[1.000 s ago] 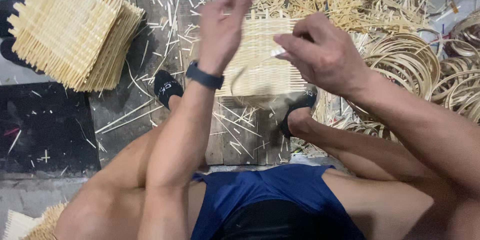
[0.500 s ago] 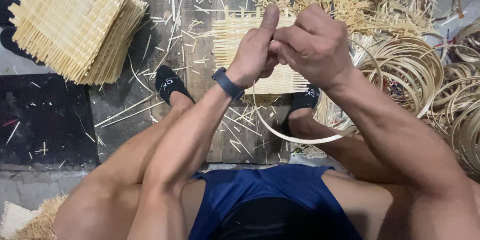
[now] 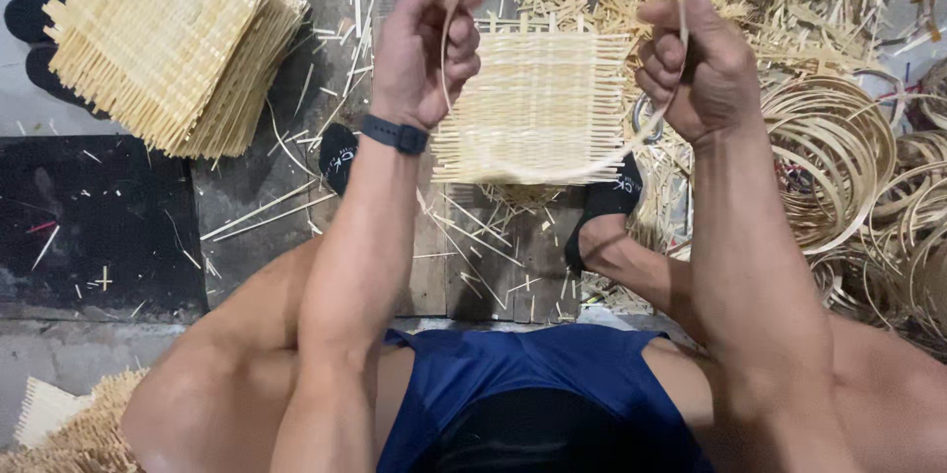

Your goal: The person assembles round bamboo trays by placing a woven bamboo mat into a circular frame, securing it with a wooden block, and trimming the excess mat with shears. The process is repeated for multiple trays, with finished units stacked nearby.

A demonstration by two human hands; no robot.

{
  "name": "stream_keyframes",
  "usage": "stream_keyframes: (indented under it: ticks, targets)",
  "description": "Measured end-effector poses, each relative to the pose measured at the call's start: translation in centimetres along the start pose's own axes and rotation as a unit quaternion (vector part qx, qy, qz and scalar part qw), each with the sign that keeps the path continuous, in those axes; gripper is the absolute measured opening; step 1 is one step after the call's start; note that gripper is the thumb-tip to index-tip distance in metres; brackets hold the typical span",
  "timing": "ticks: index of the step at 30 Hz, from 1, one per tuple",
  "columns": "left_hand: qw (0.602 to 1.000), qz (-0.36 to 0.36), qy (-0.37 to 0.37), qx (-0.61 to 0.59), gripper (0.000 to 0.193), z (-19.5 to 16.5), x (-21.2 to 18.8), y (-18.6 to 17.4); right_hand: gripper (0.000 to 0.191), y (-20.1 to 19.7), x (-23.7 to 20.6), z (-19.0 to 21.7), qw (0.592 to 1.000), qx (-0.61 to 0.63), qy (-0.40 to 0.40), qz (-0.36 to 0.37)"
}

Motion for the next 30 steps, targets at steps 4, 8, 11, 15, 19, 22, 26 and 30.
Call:
stream_keyframes:
  ticks: [4,8,11,15,19,22,26,30]
  targets:
    - [0.997,0.008,-0.034,0.063,0.034,0.4,-0.2,0.5,0.044,-0.5,0.4,-1.0,0.999,-0.018,0.040,0.005]
    - [1.000,-0.021,0.002,0.016,0.035,0.6,-0.1,-0.1,0.045,-0.5,0.3,-1.4,0.998,-0.036,0.043,-0.009]
    - [0.997,-0.038,0.047,-0.041,0.028,0.8,0.4,-1.6,0.032,-0.4,0.5,-1.5,0.996,-0.078,-0.025,0.018]
    - [0.983,-0.129,0.129,0.000,0.033,3.8,1.1,-5.8,0.019,-3.5,1.3,-4.3,0.955,-0.251,0.028,-0.155]
    - [0.837,-0.250,0.317,0.369,0.035,7.5,1.7,-10.4,0.014,-6.7,2.3,-8.6,0.908,-0.348,0.001,-0.234]
    - [0.778,-0.303,0.224,0.503,0.028,10.1,2.5,-14.4,0.013,-8.5,3.1,-12.0,0.837,-0.489,-0.080,-0.232]
    - [0.744,-0.290,0.167,0.578,0.031,11.8,2.9,-15.9,0.016,-10.1,2.8,-15.2,0.772,-0.557,-0.173,-0.252]
    - [0.710,-0.277,0.238,0.602,0.028,11.3,2.3,-15.1,0.017,-10.8,2.4,-16.1,0.759,-0.563,-0.216,-0.245]
Point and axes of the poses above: each hand's wrist, its own x-axis towards the middle knuckle, its own y-axis out of the palm, z = x × y, the point moved 5 cm from there along x, towards the middle knuckle, and after that the axes turned 11 degrees about -z, right-handed, at the moved point
